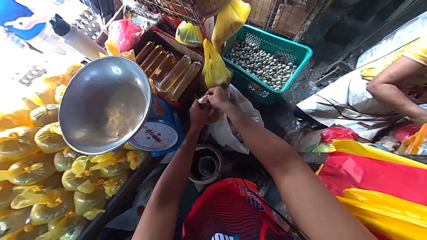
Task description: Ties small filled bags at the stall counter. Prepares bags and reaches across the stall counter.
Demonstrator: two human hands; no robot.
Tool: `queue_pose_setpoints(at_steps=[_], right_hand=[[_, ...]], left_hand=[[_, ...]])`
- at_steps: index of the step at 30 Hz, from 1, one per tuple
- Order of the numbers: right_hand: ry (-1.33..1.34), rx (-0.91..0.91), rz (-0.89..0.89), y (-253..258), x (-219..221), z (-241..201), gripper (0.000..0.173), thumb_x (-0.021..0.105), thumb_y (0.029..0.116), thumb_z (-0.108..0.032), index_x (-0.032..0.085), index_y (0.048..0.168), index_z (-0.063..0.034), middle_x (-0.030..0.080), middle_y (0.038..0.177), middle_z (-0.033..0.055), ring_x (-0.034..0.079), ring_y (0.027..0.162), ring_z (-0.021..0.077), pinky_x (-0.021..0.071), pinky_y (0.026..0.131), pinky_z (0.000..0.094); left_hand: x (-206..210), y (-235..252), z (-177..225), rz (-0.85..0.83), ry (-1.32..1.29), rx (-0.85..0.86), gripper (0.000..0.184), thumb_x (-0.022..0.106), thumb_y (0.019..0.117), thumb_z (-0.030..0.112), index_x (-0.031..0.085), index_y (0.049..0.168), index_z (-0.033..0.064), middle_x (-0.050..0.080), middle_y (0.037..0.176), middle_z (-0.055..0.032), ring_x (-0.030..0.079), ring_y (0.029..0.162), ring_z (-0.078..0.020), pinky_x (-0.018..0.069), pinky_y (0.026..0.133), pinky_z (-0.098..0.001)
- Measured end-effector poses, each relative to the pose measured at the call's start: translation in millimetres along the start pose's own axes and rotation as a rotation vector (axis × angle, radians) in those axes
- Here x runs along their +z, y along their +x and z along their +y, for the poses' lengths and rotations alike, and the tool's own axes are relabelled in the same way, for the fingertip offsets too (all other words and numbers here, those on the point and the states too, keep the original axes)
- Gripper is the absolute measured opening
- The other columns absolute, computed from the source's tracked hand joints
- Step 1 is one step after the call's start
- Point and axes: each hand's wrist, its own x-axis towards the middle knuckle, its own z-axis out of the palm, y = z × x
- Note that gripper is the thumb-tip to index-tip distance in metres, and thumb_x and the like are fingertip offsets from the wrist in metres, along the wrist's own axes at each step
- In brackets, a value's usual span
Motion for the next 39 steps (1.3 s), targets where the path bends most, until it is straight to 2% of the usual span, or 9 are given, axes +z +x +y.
queue_pose_setpoints(at_steps=[5, 9, 15, 20, 24, 26, 29, 35, 39], right_hand=[[-0.137, -0.087, -0.087, 2, -5, -12, 0.017, 0.063, 0.0903, -0.010, 0.074, 0.104, -0.0089, 0.073, 0.101, 0.0143, 0.070, 0.099, 0.0317, 0.0547, 0.084, 0.0608], [-0.248, -0.149, -0.183, -1, -11, -23, 0.019, 0.063, 0.0927, -0.010, 0.072, 0.109, -0.0081, 0.072, 0.104, 0.0161, 0.070, 0.100, 0.0339, 0.0547, 0.085, 0.0615], [-0.388, -0.111, -0.305, -3, -13, -25, 0.031, 0.067, 0.0919, -0.013, 0.070, 0.122, -0.0100, 0.071, 0.117, 0.0171, 0.066, 0.113, 0.0355, 0.0519, 0.094, 0.0625], [-0.392, -0.075, -0.168, -9, -17, -24, 0.023, 0.065, 0.0919, -0.015, 0.077, 0.111, -0.0135, 0.073, 0.111, 0.0159, 0.068, 0.109, 0.0356, 0.0537, 0.090, 0.0631], [-0.394, -0.042, -0.160, -8, -19, -26, 0.021, 0.065, 0.0924, -0.017, 0.077, 0.108, -0.0101, 0.073, 0.108, 0.0175, 0.069, 0.105, 0.0363, 0.0549, 0.087, 0.0619], [-0.398, -0.035, -0.191, -9, -19, -31, 0.021, 0.065, 0.0938, -0.018, 0.076, 0.109, -0.0079, 0.073, 0.108, 0.0181, 0.069, 0.105, 0.0362, 0.0548, 0.087, 0.0616], [-0.379, -0.057, -0.249, -9, -19, -33, 0.023, 0.067, 0.0958, -0.024, 0.074, 0.107, -0.0042, 0.071, 0.107, 0.0192, 0.068, 0.103, 0.0362, 0.0541, 0.087, 0.0611], [-0.390, -0.068, -0.284, -2, -16, -30, 0.025, 0.070, 0.0946, -0.028, 0.075, 0.102, -0.0050, 0.071, 0.101, 0.0171, 0.069, 0.099, 0.0336, 0.0547, 0.085, 0.0591], [-0.353, -0.059, -0.276, 1, -14, -22, 0.019, 0.068, 0.0926, -0.018, 0.075, 0.105, -0.0053, 0.072, 0.103, 0.0177, 0.069, 0.100, 0.0350, 0.0547, 0.085, 0.0606]], left_hand=[[-2, 1, -1, 0.025, 0.033, 0.050, 0.037, 0.082, 0.0864, 0.028, 0.070, 0.110, 0.0026, 0.074, 0.102, -0.0123, 0.072, 0.097, -0.0233, 0.0579, 0.092, -0.0486], [-5, 2, -2, 0.075, 0.020, 0.089, 0.028, 0.083, 0.0832, 0.024, 0.071, 0.098, 0.0024, 0.074, 0.092, -0.0117, 0.072, 0.088, -0.0224, 0.0589, 0.085, -0.0480], [-5, 4, -2, 0.058, 0.078, 0.156, 0.023, 0.082, 0.0802, 0.019, 0.070, 0.090, 0.0020, 0.072, 0.085, -0.0112, 0.071, 0.081, -0.0234, 0.0588, 0.078, -0.0484], [0, 2, -4, 0.064, 0.104, 0.241, 0.031, 0.081, 0.0853, 0.023, 0.074, 0.104, -0.0001, 0.068, 0.116, -0.0170, 0.065, 0.110, -0.0270, 0.0547, 0.099, -0.0418], [-8, -14, -1, -0.033, 0.146, 0.132, 0.041, 0.082, 0.0883, 0.028, 0.069, 0.118, 0.0035, 0.061, 0.133, -0.0169, 0.064, 0.117, -0.0303, 0.0541, 0.100, -0.0496], [-5, -8, -6, -0.020, 0.156, 0.080, 0.043, 0.082, 0.0869, 0.033, 0.072, 0.116, 0.0033, 0.066, 0.126, -0.0156, 0.066, 0.113, -0.0285, 0.0543, 0.100, -0.0496], [-5, -3, -5, -0.028, 0.068, 0.036, 0.042, 0.083, 0.0846, 0.028, 0.071, 0.114, 0.0010, 0.069, 0.119, -0.0152, 0.068, 0.108, -0.0256, 0.0546, 0.100, -0.0467], [-4, 2, -5, -0.053, 0.028, -0.024, 0.040, 0.087, 0.0796, 0.023, 0.071, 0.108, -0.0003, 0.070, 0.112, -0.0153, 0.069, 0.101, -0.0256, 0.0561, 0.096, -0.0469], [-3, 5, -5, -0.078, 0.054, -0.019, 0.037, 0.088, 0.0786, 0.025, 0.074, 0.102, -0.0002, 0.068, 0.116, -0.0168, 0.067, 0.106, -0.0272, 0.0544, 0.097, -0.0471]])
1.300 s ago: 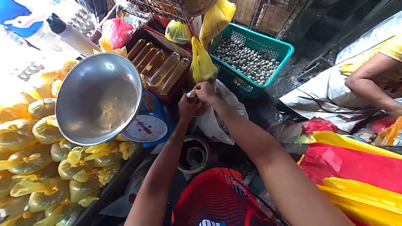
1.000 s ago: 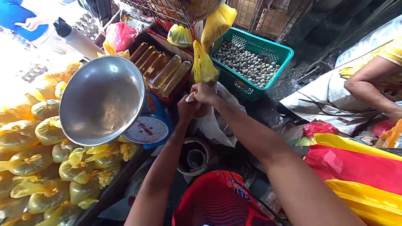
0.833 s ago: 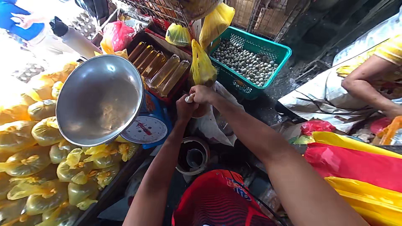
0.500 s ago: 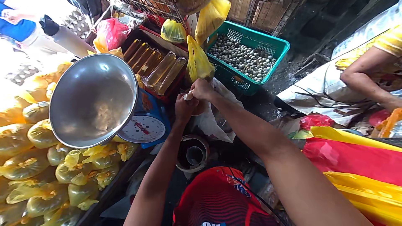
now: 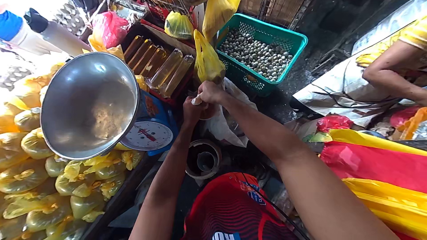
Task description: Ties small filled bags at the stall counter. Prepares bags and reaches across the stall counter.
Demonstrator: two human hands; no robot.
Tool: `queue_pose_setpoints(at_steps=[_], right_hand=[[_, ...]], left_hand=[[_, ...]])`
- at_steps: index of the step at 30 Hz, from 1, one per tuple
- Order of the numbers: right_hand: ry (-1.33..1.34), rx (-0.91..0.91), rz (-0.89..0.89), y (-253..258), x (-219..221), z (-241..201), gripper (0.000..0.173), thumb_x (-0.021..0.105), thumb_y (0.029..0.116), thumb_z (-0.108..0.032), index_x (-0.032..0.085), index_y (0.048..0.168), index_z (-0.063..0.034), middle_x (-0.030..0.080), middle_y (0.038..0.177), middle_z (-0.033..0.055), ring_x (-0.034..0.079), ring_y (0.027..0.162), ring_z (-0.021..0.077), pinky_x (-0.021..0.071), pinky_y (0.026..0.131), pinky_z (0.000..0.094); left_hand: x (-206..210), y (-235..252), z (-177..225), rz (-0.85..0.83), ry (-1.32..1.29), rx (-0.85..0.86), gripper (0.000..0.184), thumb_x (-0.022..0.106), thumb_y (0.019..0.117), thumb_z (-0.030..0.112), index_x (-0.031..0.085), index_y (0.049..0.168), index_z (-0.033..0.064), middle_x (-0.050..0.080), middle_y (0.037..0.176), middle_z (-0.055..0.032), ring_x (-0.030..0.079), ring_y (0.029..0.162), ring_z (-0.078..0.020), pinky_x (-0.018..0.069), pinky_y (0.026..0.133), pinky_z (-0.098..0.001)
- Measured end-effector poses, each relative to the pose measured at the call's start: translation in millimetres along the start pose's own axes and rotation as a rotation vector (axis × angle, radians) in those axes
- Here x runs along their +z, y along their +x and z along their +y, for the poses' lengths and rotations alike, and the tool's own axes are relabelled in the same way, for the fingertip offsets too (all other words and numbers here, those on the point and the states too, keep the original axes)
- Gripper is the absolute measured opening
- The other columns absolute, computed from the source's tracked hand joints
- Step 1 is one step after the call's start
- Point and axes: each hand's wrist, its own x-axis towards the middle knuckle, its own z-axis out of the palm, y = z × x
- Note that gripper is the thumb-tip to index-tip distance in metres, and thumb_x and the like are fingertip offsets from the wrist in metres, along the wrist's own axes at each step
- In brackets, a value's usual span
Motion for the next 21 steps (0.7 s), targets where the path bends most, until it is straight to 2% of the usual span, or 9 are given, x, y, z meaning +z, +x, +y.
queue_pose_setpoints(at_steps=[10, 15, 17, 21], right_hand=[[-0.041, -0.010, 0.018, 5, 2, 6, 0.022, 0.071, 0.0923, -0.025, 0.075, 0.103, -0.0064, 0.072, 0.102, 0.0168, 0.068, 0.101, 0.0354, 0.0540, 0.086, 0.0616], [-0.150, -0.015, 0.079, -5, -1, -9, 0.014, 0.068, 0.0910, -0.019, 0.074, 0.098, -0.0085, 0.072, 0.101, 0.0155, 0.069, 0.100, 0.0354, 0.0550, 0.082, 0.0603], [-0.135, -0.018, 0.077, -6, -3, -11, 0.014, 0.067, 0.0912, -0.017, 0.074, 0.098, -0.0081, 0.072, 0.100, 0.0160, 0.069, 0.100, 0.0357, 0.0545, 0.082, 0.0608], [-0.097, -0.026, 0.087, -2, -5, -8, 0.015, 0.070, 0.0899, -0.020, 0.075, 0.097, -0.0080, 0.072, 0.100, 0.0166, 0.069, 0.099, 0.0365, 0.0539, 0.082, 0.0636]], left_hand=[[9, 1, 1, 0.024, 0.021, -0.012, 0.030, 0.085, 0.0815, 0.025, 0.073, 0.095, 0.0006, 0.070, 0.108, -0.0142, 0.068, 0.101, -0.0263, 0.0551, 0.094, -0.0486], [12, 4, -7, 0.077, 0.049, 0.145, 0.021, 0.079, 0.0858, 0.021, 0.073, 0.090, 0.0012, 0.071, 0.097, -0.0128, 0.068, 0.095, -0.0260, 0.0558, 0.090, -0.0488], [10, 6, -6, 0.077, 0.076, 0.172, 0.020, 0.077, 0.0869, 0.022, 0.074, 0.091, 0.0023, 0.072, 0.098, -0.0119, 0.069, 0.096, -0.0256, 0.0557, 0.090, -0.0494], [6, 6, -1, 0.053, 0.065, 0.127, 0.025, 0.081, 0.0821, 0.023, 0.075, 0.095, 0.0022, 0.073, 0.103, -0.0116, 0.069, 0.099, -0.0265, 0.0559, 0.092, -0.0523]])
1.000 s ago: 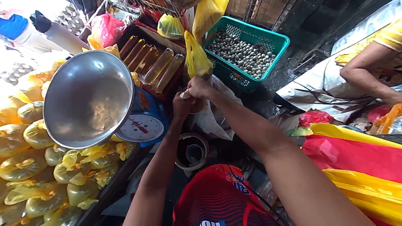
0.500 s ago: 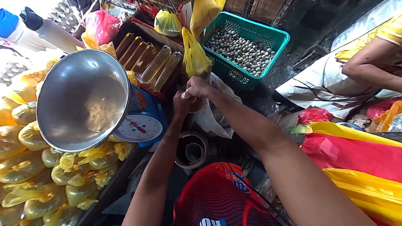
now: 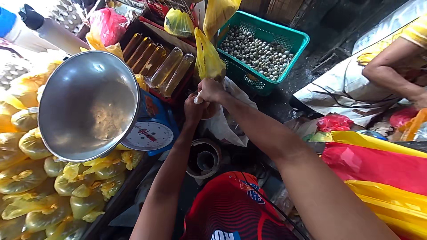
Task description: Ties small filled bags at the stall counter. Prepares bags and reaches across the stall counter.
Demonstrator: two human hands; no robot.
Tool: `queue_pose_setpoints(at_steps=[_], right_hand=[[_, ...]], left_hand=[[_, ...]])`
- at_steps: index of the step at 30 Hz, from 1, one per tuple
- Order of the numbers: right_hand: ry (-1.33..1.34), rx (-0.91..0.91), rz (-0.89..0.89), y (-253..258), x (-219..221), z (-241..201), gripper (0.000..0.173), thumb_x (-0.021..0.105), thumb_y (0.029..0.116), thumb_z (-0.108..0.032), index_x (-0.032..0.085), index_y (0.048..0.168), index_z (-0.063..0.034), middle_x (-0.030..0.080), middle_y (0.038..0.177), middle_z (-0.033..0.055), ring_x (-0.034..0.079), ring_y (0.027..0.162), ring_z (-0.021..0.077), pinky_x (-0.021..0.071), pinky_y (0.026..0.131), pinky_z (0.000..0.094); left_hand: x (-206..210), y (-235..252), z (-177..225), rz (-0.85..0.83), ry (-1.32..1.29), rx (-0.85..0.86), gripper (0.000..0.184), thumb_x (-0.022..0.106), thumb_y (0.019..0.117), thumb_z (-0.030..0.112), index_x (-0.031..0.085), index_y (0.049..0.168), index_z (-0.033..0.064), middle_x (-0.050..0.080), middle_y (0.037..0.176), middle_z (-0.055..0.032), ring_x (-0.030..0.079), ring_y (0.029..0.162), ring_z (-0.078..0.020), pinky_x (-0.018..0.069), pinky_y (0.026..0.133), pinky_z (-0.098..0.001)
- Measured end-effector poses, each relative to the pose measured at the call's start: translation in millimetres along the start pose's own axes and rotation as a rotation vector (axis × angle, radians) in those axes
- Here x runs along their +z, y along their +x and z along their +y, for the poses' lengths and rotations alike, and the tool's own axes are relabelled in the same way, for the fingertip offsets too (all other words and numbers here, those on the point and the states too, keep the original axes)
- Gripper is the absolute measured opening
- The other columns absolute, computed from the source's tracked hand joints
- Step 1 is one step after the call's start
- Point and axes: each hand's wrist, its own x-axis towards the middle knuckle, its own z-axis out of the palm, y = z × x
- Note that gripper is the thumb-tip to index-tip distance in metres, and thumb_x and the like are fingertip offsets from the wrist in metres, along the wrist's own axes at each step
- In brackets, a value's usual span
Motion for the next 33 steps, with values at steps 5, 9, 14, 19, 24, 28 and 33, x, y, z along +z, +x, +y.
queue_pose_setpoints(at_steps=[5, 9, 14, 19, 24, 28, 33], right_hand=[[0.104, 0.022, 0.011, 5, 5, 6, 0.013, 0.070, 0.0891, -0.018, 0.077, 0.096, -0.0100, 0.073, 0.098, 0.0148, 0.069, 0.099, 0.0343, 0.0540, 0.082, 0.0624], [0.187, 0.057, 0.010, 11, 9, 11, 0.014, 0.073, 0.0877, -0.021, 0.077, 0.097, -0.0118, 0.073, 0.099, 0.0133, 0.069, 0.098, 0.0331, 0.0547, 0.082, 0.0627], [0.293, 0.102, 0.008, 13, 14, 18, 0.013, 0.070, 0.0888, -0.018, 0.077, 0.097, -0.0101, 0.074, 0.093, 0.0126, 0.071, 0.087, 0.0287, 0.0565, 0.076, 0.0564], [0.381, 0.122, 0.008, 19, 17, 26, 0.014, 0.067, 0.0897, -0.015, 0.077, 0.099, -0.0098, 0.074, 0.095, 0.0120, 0.071, 0.089, 0.0260, 0.0566, 0.080, 0.0536], [0.583, 0.132, 0.027, 17, 21, 30, 0.012, 0.071, 0.0886, -0.011, 0.074, 0.098, -0.0056, 0.072, 0.092, 0.0117, 0.069, 0.084, 0.0220, 0.0568, 0.078, 0.0479], [0.797, 0.154, 0.038, 16, 29, 37, 0.012, 0.070, 0.0896, -0.007, 0.071, 0.101, -0.0020, 0.071, 0.092, 0.0124, 0.067, 0.080, 0.0200, 0.0569, 0.074, 0.0433], [0.988, 0.172, 0.038, 15, 35, 43, 0.012, 0.067, 0.0909, -0.003, 0.066, 0.102, -0.0011, 0.070, 0.090, 0.0108, 0.066, 0.076, 0.0174, 0.0575, 0.069, 0.0380]], left_hand=[[2, -1, -1, 0.043, 0.073, 0.028, 0.020, 0.074, 0.0898, 0.022, 0.075, 0.094, 0.0023, 0.073, 0.101, -0.0122, 0.071, 0.097, -0.0268, 0.0570, 0.089, -0.0512], [4, -1, -2, 0.056, 0.129, 0.062, 0.022, 0.074, 0.0907, 0.021, 0.074, 0.100, 0.0007, 0.074, 0.104, -0.0139, 0.072, 0.099, -0.0286, 0.0572, 0.091, -0.0506], [2, 1, -4, 0.021, 0.146, 0.062, 0.023, 0.072, 0.0924, 0.025, 0.073, 0.096, 0.0016, 0.075, 0.094, -0.0138, 0.073, 0.094, -0.0282, 0.0579, 0.089, -0.0511], [-4, 4, -3, -0.051, 0.180, 0.055, 0.025, 0.073, 0.0908, 0.026, 0.073, 0.100, 0.0032, 0.075, 0.097, -0.0135, 0.073, 0.097, -0.0295, 0.0566, 0.091, -0.0541], [-5, 6, -4, -0.039, 0.164, 0.038, 0.021, 0.074, 0.0888, 0.024, 0.069, 0.088, 0.0029, 0.072, 0.087, -0.0132, 0.072, 0.088, -0.0292, 0.0572, 0.083, -0.0536], [-13, 6, 8, -0.070, 0.145, -0.067, 0.018, 0.074, 0.0863, 0.019, 0.070, 0.091, 0.0021, 0.072, 0.089, -0.0146, 0.071, 0.090, -0.0310, 0.0560, 0.084, -0.0548], [-10, 8, 10, -0.059, 0.128, -0.128, 0.019, 0.071, 0.0882, 0.020, 0.070, 0.093, 0.0014, 0.070, 0.089, -0.0156, 0.069, 0.090, -0.0319, 0.0547, 0.084, -0.0549]])
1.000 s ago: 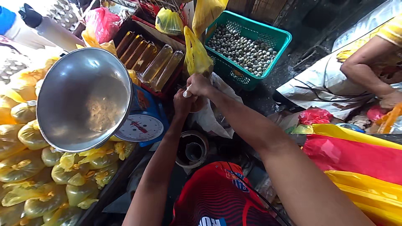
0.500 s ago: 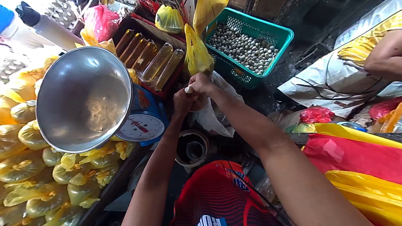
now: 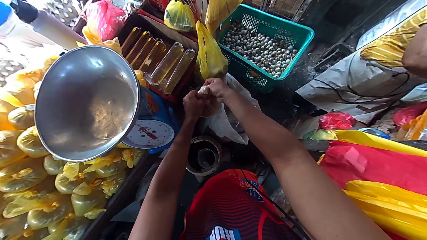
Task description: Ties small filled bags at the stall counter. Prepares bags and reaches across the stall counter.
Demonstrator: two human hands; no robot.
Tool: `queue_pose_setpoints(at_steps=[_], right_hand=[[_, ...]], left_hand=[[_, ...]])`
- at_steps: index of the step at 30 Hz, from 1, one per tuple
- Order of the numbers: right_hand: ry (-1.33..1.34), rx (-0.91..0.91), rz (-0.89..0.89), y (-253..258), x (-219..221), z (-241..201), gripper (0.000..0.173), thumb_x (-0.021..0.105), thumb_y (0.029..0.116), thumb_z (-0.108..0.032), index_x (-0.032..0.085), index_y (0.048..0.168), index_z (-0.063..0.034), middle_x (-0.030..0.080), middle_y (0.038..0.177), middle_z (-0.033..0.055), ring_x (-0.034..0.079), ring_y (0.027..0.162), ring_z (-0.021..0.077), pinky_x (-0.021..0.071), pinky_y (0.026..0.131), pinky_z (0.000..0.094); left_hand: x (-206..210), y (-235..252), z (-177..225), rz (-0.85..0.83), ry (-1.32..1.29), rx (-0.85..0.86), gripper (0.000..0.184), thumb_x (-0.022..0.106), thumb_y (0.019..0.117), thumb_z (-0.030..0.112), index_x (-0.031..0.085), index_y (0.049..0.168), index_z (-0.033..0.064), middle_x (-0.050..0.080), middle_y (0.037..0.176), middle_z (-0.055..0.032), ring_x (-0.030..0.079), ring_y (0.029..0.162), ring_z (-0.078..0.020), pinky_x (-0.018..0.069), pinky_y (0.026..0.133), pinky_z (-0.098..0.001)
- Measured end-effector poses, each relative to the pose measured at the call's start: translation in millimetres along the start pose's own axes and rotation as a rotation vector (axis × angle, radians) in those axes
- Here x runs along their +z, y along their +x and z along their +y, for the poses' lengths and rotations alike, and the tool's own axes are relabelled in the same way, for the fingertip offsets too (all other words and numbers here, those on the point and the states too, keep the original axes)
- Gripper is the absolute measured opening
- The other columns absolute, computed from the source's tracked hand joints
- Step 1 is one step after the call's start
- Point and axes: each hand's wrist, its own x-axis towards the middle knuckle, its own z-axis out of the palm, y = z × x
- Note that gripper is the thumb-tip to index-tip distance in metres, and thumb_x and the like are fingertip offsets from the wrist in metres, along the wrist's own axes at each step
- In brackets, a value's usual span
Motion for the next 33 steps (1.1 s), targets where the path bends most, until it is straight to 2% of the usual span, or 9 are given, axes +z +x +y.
queue_pose_setpoints(at_steps=[5, 8, 15, 20, 23, 26, 29, 31, 33], right_hand=[[0.098, 0.015, -0.007, -1, -1, 6, 0.013, 0.065, 0.0903, 0.001, 0.063, 0.102, -0.0018, 0.067, 0.087, 0.0094, 0.063, 0.071, 0.0158, 0.0553, 0.064, 0.0347], [0.162, 0.028, -0.017, -2, -2, 9, 0.012, 0.062, 0.0927, 0.003, 0.062, 0.104, -0.0020, 0.066, 0.087, 0.0086, 0.062, 0.071, 0.0149, 0.0549, 0.064, 0.0337], [0.208, 0.016, -0.019, 1, 0, 16, 0.012, 0.063, 0.0900, 0.004, 0.062, 0.099, -0.0042, 0.067, 0.086, 0.0060, 0.062, 0.072, 0.0122, 0.0528, 0.064, 0.0312], [0.274, 0.008, -0.023, 5, 0, 21, 0.012, 0.065, 0.0880, 0.002, 0.061, 0.096, -0.0058, 0.066, 0.084, 0.0057, 0.062, 0.073, 0.0132, 0.0536, 0.065, 0.0324], [0.105, 0.032, 0.030, 7, 0, 12, 0.010, 0.066, 0.0926, -0.007, 0.065, 0.101, -0.0033, 0.067, 0.085, 0.0080, 0.064, 0.073, 0.0156, 0.0559, 0.068, 0.0357], [-0.253, -0.017, 0.034, 3, -2, -5, 0.029, 0.069, 0.0971, -0.030, 0.070, 0.105, -0.0023, 0.072, 0.093, 0.0117, 0.069, 0.083, 0.0202, 0.0580, 0.080, 0.0438], [-0.505, -0.045, 0.001, 2, 1, -23, 0.025, 0.069, 0.0925, -0.026, 0.071, 0.101, -0.0021, 0.071, 0.094, 0.0158, 0.069, 0.086, 0.0269, 0.0566, 0.080, 0.0524], [-0.580, -0.035, -0.029, 0, 3, -34, 0.026, 0.072, 0.0868, -0.025, 0.070, 0.100, -0.0025, 0.070, 0.092, 0.0154, 0.068, 0.083, 0.0269, 0.0565, 0.076, 0.0517], [-0.629, -0.065, -0.063, -5, 5, -42, 0.026, 0.073, 0.0872, -0.025, 0.070, 0.102, -0.0036, 0.070, 0.093, 0.0143, 0.068, 0.083, 0.0257, 0.0568, 0.075, 0.0503]], left_hand=[[2, 1, 2, -0.008, 0.019, -0.026, 0.020, 0.072, 0.0878, 0.021, 0.070, 0.094, 0.0016, 0.071, 0.090, -0.0160, 0.069, 0.091, -0.0321, 0.0544, 0.084, -0.0547], [2, 0, 3, -0.025, 0.003, -0.044, 0.020, 0.071, 0.0888, 0.019, 0.070, 0.096, 0.0010, 0.071, 0.093, -0.0172, 0.069, 0.094, -0.0332, 0.0538, 0.086, -0.0549], [6, 1, -1, -0.034, -0.079, -0.112, 0.020, 0.069, 0.0891, 0.014, 0.070, 0.104, -0.0002, 0.071, 0.101, -0.0179, 0.069, 0.099, -0.0325, 0.0540, 0.091, -0.0537], [11, 3, -8, -0.029, -0.183, -0.108, 0.020, 0.070, 0.0888, 0.016, 0.071, 0.104, 0.0023, 0.071, 0.097, -0.0146, 0.069, 0.094, -0.0276, 0.0550, 0.087, -0.0512], [8, 4, -17, -0.148, -0.288, -0.070, 0.023, 0.063, 0.0877, 0.018, 0.070, 0.104, 0.0035, 0.070, 0.093, -0.0121, 0.068, 0.088, -0.0249, 0.0553, 0.081, -0.0512], [1, 0, -14, -0.170, -0.137, 0.061, 0.025, 0.065, 0.0963, 0.026, 0.072, 0.108, 0.0060, 0.073, 0.097, -0.0119, 0.070, 0.092, -0.0250, 0.0570, 0.086, -0.0513], [-4, -2, -8, -0.100, -0.016, 0.150, 0.034, 0.070, 0.0960, 0.031, 0.070, 0.117, 0.0049, 0.071, 0.115, -0.0148, 0.069, 0.110, -0.0297, 0.0539, 0.100, -0.0545], [-3, -2, -9, -0.043, -0.048, 0.189, 0.034, 0.074, 0.0939, 0.031, 0.070, 0.114, 0.0036, 0.072, 0.113, -0.0133, 0.069, 0.109, -0.0270, 0.0545, 0.100, -0.0506], [-3, -2, -9, -0.014, -0.073, 0.171, 0.034, 0.074, 0.0937, 0.031, 0.071, 0.112, 0.0025, 0.073, 0.109, -0.0138, 0.070, 0.106, -0.0264, 0.0549, 0.099, -0.0490]])
